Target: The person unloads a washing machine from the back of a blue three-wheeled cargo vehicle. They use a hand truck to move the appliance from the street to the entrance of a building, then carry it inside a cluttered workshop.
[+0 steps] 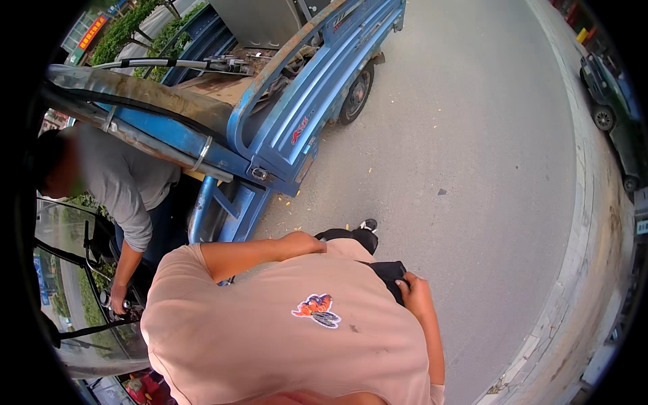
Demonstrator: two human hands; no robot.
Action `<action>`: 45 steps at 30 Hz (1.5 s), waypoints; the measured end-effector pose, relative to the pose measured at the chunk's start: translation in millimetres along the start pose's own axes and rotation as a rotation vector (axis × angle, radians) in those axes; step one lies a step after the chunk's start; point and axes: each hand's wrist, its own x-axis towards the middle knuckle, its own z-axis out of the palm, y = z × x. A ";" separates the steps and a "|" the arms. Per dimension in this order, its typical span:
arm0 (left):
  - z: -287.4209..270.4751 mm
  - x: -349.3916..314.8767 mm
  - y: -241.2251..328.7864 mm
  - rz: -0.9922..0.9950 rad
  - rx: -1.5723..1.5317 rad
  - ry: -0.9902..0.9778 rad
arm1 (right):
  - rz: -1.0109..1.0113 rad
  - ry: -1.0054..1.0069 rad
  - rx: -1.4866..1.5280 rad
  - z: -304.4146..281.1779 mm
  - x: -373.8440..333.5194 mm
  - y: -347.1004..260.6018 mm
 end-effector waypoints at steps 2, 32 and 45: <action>-43.2 72.6 9.5 0.188 0.006 0.040 | 0.083 0.016 0.067 -49.6 23.8 21.2; -663.7 739.4 -32.8 -0.304 -0.212 0.774 | -0.147 -0.106 -0.315 -725.9 929.3 133.1; -1172.2 906.4 -157.6 -0.207 0.416 1.312 | -0.326 -0.333 -0.352 -876.5 1366.1 -23.6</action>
